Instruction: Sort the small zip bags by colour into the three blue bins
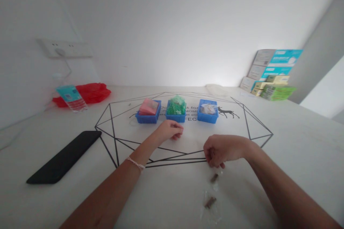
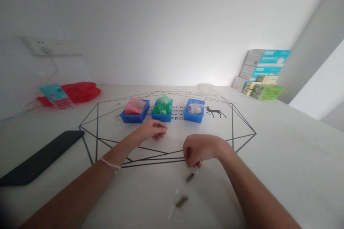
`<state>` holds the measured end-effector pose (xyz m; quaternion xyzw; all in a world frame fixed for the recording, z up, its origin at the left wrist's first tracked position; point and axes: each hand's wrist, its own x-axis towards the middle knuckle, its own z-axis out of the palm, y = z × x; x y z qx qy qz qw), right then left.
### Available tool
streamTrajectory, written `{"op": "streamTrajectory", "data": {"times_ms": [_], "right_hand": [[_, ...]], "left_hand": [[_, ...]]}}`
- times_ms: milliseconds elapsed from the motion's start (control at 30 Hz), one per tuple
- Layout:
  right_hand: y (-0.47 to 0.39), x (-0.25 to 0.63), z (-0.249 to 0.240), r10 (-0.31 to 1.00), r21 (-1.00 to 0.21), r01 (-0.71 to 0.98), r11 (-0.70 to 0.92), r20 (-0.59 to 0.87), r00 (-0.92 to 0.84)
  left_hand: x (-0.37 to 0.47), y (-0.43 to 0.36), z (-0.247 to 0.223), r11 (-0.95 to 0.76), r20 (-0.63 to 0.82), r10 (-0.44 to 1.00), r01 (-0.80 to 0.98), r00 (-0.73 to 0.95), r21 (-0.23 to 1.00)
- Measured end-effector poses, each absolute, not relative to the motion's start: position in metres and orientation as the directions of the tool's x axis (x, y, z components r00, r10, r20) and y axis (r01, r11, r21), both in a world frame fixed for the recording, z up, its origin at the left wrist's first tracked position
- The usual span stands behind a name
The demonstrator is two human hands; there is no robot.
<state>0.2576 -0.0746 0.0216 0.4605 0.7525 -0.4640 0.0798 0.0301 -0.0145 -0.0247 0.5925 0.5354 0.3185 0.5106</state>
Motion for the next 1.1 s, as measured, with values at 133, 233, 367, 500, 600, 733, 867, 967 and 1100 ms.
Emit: {"op": "streamTrajectory", "data": {"times_ms": [133, 233, 367, 500, 600, 733, 867, 967, 1100], "right_hand": [[-0.055, 0.262, 0.009, 0.760, -0.821, 0.552, 0.146, -0.264, -0.594], [-0.041, 0.259, -0.003, 0.860, -0.901, 0.399, 0.172, -0.060, -0.507], [-0.030, 0.253, -0.016, 0.916, -0.957, 0.246, 0.152, 0.043, -0.399], [-0.027, 0.250, -0.024, 0.944, -0.976, 0.199, 0.092, 0.022, -0.329], [-0.028, 0.249, -0.026, 0.953, -0.980, 0.195, 0.029, -0.031, -0.301], [-0.031, 0.248, -0.025, 0.958, -0.983, 0.181, -0.033, -0.082, -0.274], [-0.034, 0.247, -0.021, 0.960, -0.976, 0.202, -0.081, -0.131, -0.247], [-0.035, 0.246, -0.019, 0.955, -0.972, 0.197, -0.132, -0.178, -0.238], [-0.032, 0.246, -0.021, 0.965, -0.994, 0.091, -0.066, -0.087, -0.246]], "left_hand": [[0.027, -0.016, -0.023, 0.011, -0.132, 0.934, 0.341, 0.333, 0.940], [0.028, -0.022, -0.017, -0.014, -0.158, 0.869, 0.342, 0.469, 0.940], [0.032, -0.030, -0.012, 0.067, -0.227, 0.829, 0.313, 0.511, 0.948], [0.032, -0.029, -0.015, 0.146, -0.257, 0.852, 0.265, 0.457, 0.953], [0.030, -0.029, -0.015, 0.174, -0.288, 0.858, 0.286, 0.426, 0.942], [0.029, -0.030, -0.012, 0.174, -0.296, 0.852, 0.300, 0.432, 0.938], [0.029, -0.029, -0.015, 0.183, -0.293, 0.857, 0.281, 0.424, 0.942], [0.030, -0.026, -0.020, 0.217, -0.295, 0.878, 0.234, 0.378, 0.948], [0.030, -0.021, -0.023, 0.231, -0.237, 0.916, 0.059, 0.324, 0.971]]}}
